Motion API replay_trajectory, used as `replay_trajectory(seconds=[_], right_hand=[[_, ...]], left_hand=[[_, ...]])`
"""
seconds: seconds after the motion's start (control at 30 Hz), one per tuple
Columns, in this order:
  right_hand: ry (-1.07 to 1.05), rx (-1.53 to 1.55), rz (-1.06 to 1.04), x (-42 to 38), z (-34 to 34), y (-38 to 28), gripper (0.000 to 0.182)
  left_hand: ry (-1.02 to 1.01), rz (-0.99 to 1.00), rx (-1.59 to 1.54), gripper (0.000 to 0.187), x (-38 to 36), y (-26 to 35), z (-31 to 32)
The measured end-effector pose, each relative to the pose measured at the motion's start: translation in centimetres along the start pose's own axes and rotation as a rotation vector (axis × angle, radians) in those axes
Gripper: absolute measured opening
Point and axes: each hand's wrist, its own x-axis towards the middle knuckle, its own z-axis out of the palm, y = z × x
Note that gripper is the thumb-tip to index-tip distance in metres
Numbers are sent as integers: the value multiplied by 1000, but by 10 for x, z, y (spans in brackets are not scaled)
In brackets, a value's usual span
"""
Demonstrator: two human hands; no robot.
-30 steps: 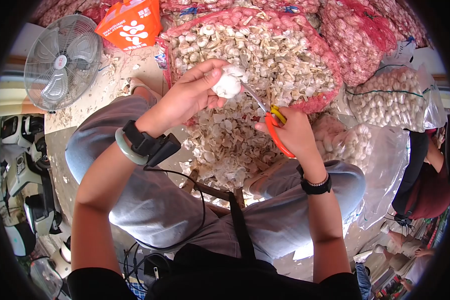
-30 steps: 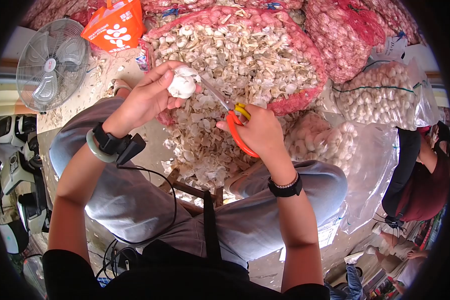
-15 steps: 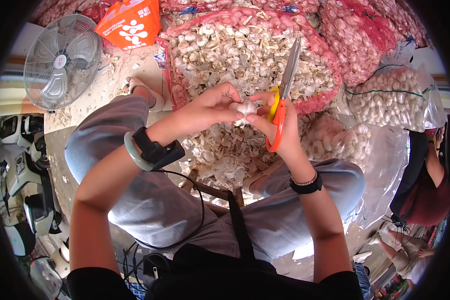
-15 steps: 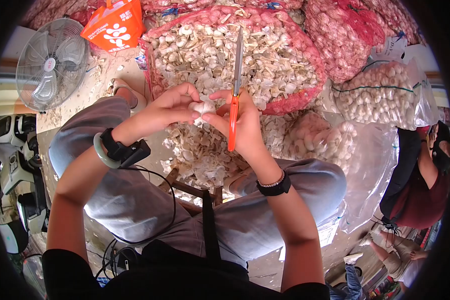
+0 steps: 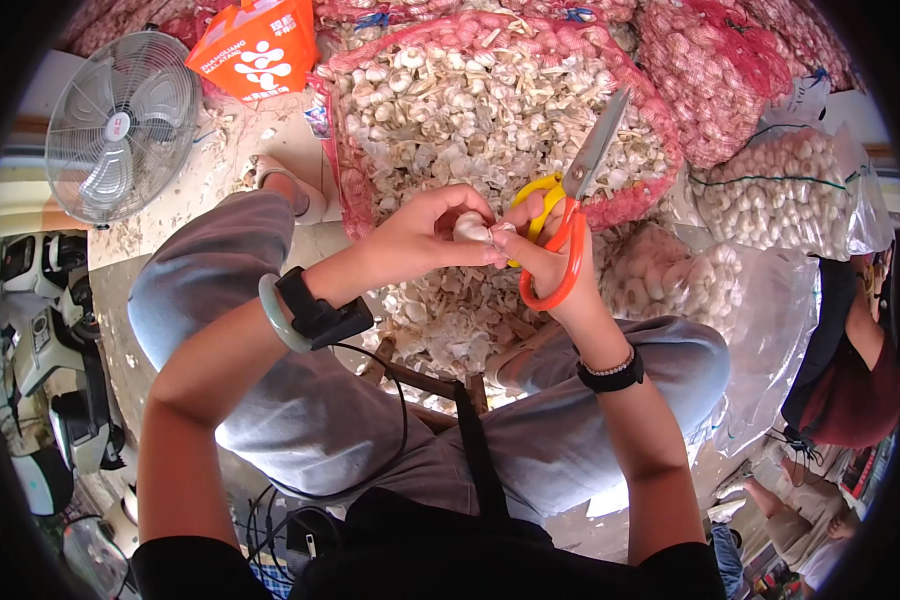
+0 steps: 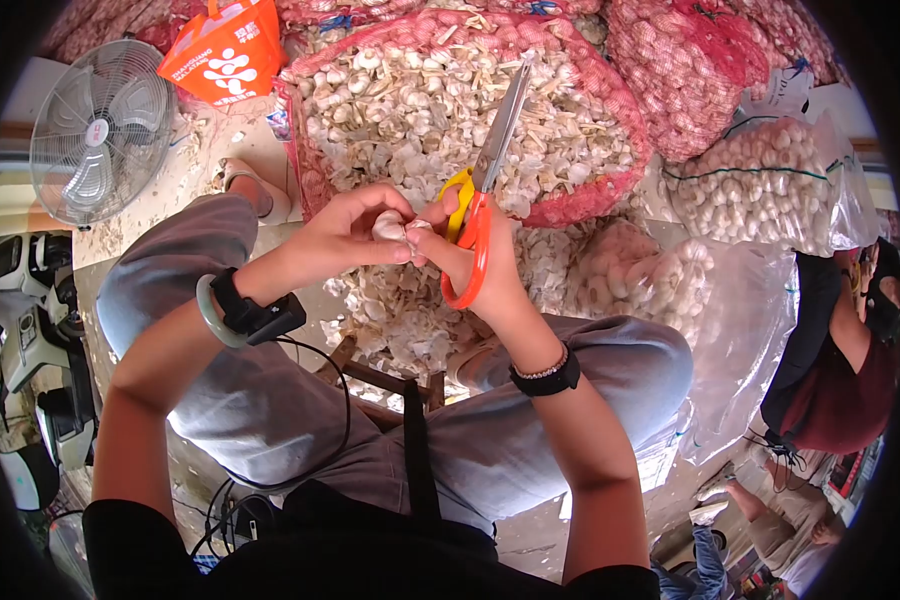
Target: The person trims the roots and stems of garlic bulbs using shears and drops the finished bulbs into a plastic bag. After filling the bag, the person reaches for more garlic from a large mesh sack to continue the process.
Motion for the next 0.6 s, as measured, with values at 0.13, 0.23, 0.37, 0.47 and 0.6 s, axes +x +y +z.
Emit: replay_trajectory(seconds=[0.13, 0.23, 0.37, 0.47, 0.6], right_hand=[[43, -134, 34, 2, -1, -6, 31], [154, -163, -29, 8, -8, -7, 29], [252, -299, -91, 13, -21, -2, 28], [214, -537, 31, 12, -23, -11, 42], [105, -779, -142, 10, -28, -3, 68]], left_hand=[[-1, 15, 33, 31, 0, 5, 0], [48, 19, 177, 32, -3, 12, 2], [115, 54, -107, 30, -7, 8, 2], [106, 71, -341, 28, -5, 8, -4], [202, 63, -555, 37, -2, 12, -8]])
